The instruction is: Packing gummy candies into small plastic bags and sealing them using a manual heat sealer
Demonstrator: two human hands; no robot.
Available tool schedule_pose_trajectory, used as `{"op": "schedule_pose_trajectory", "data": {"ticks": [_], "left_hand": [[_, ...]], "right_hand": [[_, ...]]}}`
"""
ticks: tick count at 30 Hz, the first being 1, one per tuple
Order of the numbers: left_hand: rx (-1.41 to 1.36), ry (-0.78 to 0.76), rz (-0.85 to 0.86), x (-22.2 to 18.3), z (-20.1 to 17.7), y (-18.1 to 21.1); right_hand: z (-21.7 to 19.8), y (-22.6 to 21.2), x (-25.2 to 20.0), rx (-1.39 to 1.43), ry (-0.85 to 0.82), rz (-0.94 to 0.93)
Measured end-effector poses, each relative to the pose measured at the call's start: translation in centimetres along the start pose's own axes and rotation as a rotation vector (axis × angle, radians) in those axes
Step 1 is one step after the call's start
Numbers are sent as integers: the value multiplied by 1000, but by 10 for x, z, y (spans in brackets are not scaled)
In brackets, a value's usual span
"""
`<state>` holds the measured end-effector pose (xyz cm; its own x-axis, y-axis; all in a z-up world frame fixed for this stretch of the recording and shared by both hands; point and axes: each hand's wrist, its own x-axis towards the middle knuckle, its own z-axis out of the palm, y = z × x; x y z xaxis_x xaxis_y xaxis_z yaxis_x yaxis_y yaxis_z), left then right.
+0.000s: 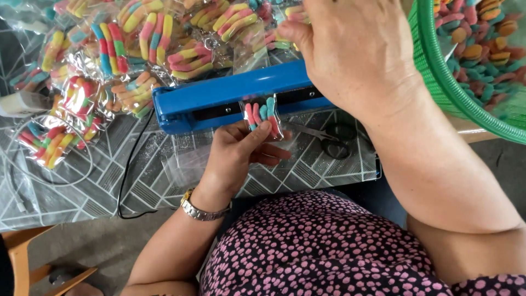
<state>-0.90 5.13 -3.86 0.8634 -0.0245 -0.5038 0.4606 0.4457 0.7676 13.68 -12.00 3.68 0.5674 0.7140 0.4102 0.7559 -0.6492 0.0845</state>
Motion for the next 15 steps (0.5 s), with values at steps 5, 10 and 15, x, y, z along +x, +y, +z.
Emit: {"op": "schedule_pose_trajectory", "data": {"ticks": [5, 10, 15], "left_hand": [[-6, 26, -8, 2, 2, -1], [-37, 10, 2, 1, -1, -1], [-5, 38, 4, 0, 1, 2]], "right_hand": [[14, 2, -7, 9, -5, 26], [19, 1, -7, 37, -18, 28], [25, 1, -10, 27, -55, 26]]}}
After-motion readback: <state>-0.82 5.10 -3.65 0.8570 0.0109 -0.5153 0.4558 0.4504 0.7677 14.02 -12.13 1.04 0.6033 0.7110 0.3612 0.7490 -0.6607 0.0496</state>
